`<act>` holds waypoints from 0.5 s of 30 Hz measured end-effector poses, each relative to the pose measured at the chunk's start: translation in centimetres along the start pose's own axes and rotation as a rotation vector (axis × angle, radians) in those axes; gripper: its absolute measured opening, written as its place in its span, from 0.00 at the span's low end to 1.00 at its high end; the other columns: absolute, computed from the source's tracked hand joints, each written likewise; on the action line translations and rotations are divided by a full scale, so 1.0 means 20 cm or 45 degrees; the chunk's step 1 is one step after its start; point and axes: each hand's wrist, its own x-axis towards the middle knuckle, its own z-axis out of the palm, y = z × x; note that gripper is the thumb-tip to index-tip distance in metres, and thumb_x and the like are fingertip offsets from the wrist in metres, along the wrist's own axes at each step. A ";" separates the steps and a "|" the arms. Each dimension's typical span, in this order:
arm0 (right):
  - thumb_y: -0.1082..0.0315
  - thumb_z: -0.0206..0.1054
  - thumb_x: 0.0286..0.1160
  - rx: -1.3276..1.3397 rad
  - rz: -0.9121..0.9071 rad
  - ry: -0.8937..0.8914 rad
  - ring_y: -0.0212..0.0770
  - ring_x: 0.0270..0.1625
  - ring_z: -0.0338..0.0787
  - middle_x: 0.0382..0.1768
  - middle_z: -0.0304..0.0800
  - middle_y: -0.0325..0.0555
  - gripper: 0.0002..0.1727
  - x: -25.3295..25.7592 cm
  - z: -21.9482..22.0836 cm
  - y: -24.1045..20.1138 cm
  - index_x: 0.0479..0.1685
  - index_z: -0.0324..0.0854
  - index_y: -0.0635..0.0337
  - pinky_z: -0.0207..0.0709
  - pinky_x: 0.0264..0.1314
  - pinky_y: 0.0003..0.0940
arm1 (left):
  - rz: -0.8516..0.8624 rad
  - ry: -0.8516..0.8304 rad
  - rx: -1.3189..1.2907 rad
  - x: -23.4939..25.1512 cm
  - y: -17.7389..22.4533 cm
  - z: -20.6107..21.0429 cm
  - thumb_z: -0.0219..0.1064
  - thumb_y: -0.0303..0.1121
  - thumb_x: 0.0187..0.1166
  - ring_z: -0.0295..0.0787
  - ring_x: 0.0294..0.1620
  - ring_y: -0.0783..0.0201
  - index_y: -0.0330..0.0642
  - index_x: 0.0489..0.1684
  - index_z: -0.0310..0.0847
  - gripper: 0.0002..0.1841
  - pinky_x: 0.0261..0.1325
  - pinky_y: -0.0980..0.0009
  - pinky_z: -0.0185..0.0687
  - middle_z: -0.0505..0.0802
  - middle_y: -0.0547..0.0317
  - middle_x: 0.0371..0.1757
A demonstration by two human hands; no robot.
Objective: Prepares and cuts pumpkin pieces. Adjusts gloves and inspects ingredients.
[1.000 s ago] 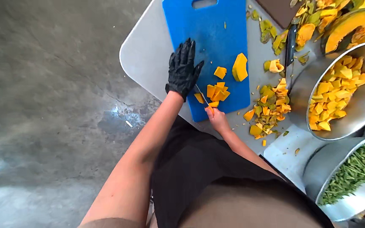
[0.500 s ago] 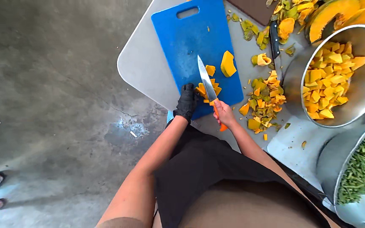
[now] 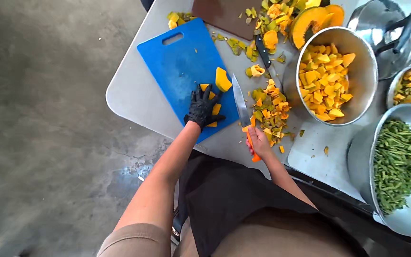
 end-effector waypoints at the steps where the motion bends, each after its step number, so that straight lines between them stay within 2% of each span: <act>1: 0.55 0.42 0.98 0.011 0.014 0.010 0.29 0.14 0.74 0.18 0.71 0.37 0.24 -0.03 -0.02 0.03 0.51 0.74 0.69 0.75 0.20 0.25 | 0.020 0.056 0.003 -0.02 0.00 0.02 0.72 0.72 0.60 0.46 0.91 0.26 0.70 0.86 0.69 0.47 0.86 0.27 0.42 0.61 0.40 0.93; 3: 0.55 0.41 0.98 0.030 0.029 0.037 0.29 0.14 0.73 0.18 0.70 0.36 0.24 -0.06 -0.05 0.09 0.51 0.74 0.69 0.74 0.19 0.25 | 0.023 0.145 -0.024 -0.04 0.00 0.05 0.69 0.64 0.71 0.55 0.89 0.27 0.64 0.80 0.77 0.35 0.83 0.30 0.52 0.68 0.39 0.89; 5: 0.56 0.41 0.98 0.048 0.033 0.065 0.29 0.15 0.73 0.18 0.70 0.36 0.24 -0.09 -0.08 0.14 0.53 0.74 0.69 0.74 0.20 0.25 | -0.030 0.179 -0.062 -0.03 0.01 0.05 0.67 0.56 0.77 0.64 0.83 0.26 0.58 0.73 0.83 0.27 0.77 0.31 0.62 0.72 0.36 0.86; 8: 0.56 0.41 0.98 0.111 0.053 0.106 0.29 0.15 0.73 0.18 0.70 0.36 0.24 -0.11 -0.10 0.20 0.56 0.74 0.70 0.74 0.20 0.25 | -0.130 0.178 -0.075 -0.03 0.04 0.04 0.66 0.48 0.81 0.75 0.72 0.24 0.47 0.68 0.86 0.23 0.64 0.30 0.74 0.77 0.33 0.80; 10: 0.56 0.42 0.98 0.158 0.055 0.141 0.29 0.14 0.72 0.17 0.69 0.36 0.23 -0.12 -0.11 0.21 0.56 0.74 0.69 0.73 0.19 0.25 | -0.165 0.175 -0.087 -0.03 0.05 0.03 0.65 0.45 0.82 0.77 0.70 0.24 0.45 0.69 0.85 0.21 0.60 0.30 0.77 0.80 0.33 0.76; 15: 0.55 0.44 0.97 0.230 0.088 0.171 0.30 0.14 0.74 0.18 0.71 0.37 0.23 -0.13 -0.15 0.29 0.57 0.74 0.68 0.74 0.19 0.26 | -0.276 0.043 -0.081 0.02 0.08 -0.03 0.67 0.37 0.82 0.82 0.64 0.24 0.47 0.69 0.83 0.19 0.54 0.29 0.79 0.84 0.29 0.69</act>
